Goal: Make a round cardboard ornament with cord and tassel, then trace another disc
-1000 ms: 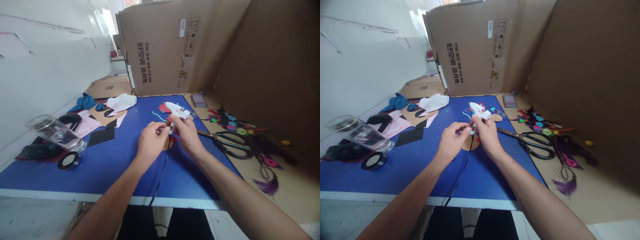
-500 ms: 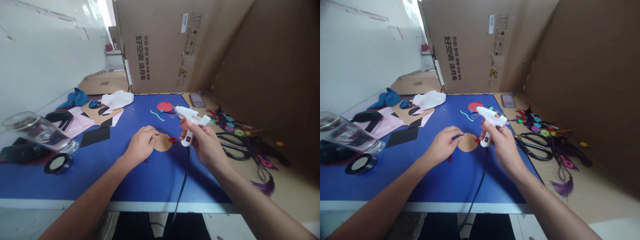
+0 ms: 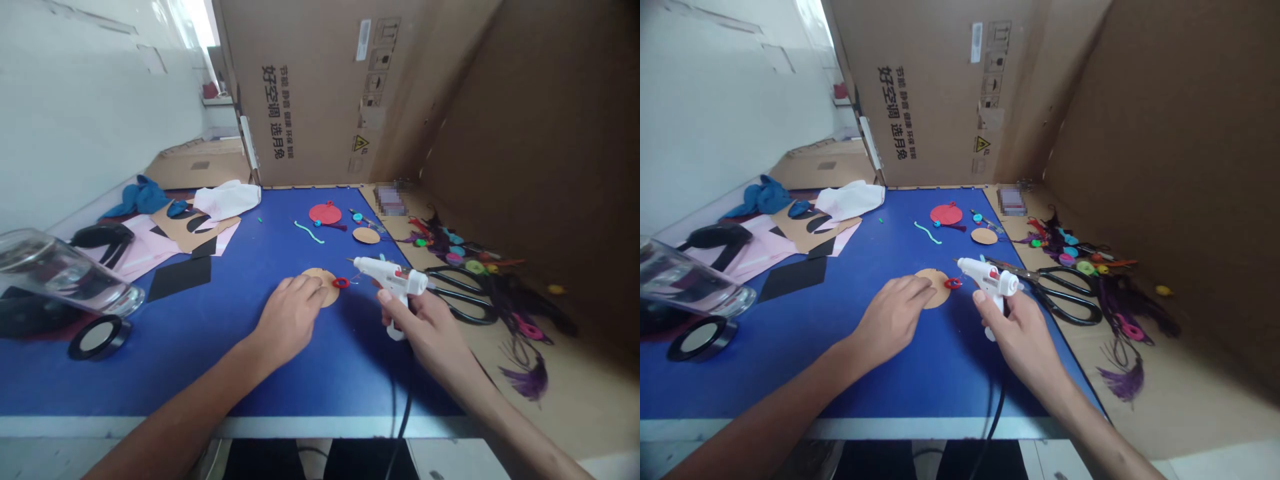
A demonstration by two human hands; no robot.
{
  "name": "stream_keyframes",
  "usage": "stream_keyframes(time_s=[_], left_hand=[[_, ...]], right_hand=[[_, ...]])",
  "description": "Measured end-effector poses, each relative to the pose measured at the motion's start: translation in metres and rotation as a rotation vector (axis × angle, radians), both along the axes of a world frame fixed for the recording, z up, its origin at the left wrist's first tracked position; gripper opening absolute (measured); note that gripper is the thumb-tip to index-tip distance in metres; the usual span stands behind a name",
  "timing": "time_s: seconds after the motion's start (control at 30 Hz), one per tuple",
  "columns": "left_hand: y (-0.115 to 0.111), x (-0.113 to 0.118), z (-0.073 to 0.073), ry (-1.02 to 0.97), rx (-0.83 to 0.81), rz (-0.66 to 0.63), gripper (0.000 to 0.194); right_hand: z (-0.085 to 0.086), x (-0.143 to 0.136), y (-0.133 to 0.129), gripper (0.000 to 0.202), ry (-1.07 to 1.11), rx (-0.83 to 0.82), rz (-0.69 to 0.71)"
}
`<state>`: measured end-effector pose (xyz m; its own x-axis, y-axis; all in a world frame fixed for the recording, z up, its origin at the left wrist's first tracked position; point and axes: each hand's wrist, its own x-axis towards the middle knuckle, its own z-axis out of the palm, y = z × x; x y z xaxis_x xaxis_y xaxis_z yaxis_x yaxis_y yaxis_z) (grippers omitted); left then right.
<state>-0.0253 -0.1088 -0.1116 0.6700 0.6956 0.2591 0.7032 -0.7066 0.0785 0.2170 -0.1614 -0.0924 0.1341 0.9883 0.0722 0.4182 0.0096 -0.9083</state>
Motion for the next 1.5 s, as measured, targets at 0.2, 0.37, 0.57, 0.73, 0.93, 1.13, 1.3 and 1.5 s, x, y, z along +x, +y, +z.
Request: stream_keyframes(time_s=[0.2, 0.37, 0.57, 0.73, 0.93, 1.13, 1.3, 1.5], left_hand=[[-0.026, 0.005, -0.012, 0.071, 0.077, -0.073, 0.039], [-0.032, 0.007, -0.015, 0.080, 0.110, -0.061, 0.037], [-0.028, 0.008, -0.015, 0.041, 0.102, -0.009, 0.034], [-0.022, 0.007, -0.015, 0.059, 0.061, -0.011, 0.032], [-0.018, 0.007, -0.013, 0.065, -0.003, 0.022, 0.029], [-0.015, 0.007, -0.008, 0.077, -0.010, 0.011, 0.028], [-0.016, 0.006, -0.005, 0.088, -0.023, 0.021, 0.030], [-0.010, 0.008, -0.001, 0.028, -0.034, 0.020, 0.031]], right_hand=[[-0.016, 0.001, -0.008, 0.051, -0.075, -0.004, -0.049], [-0.021, 0.004, -0.008, 0.053, -0.115, -0.004, -0.055], [-0.013, 0.003, -0.005, 0.052, -0.119, 0.020, -0.046], [-0.007, -0.001, 0.000, 0.049, -0.096, 0.027, -0.028], [-0.008, -0.004, 0.006, 0.049, -0.101, 0.019, -0.021], [-0.005, -0.009, 0.012, 0.046, -0.089, 0.041, 0.003], [-0.006, -0.010, 0.014, 0.045, -0.092, 0.040, 0.008], [-0.012, -0.005, 0.015, 0.045, -0.083, 0.013, -0.011]])
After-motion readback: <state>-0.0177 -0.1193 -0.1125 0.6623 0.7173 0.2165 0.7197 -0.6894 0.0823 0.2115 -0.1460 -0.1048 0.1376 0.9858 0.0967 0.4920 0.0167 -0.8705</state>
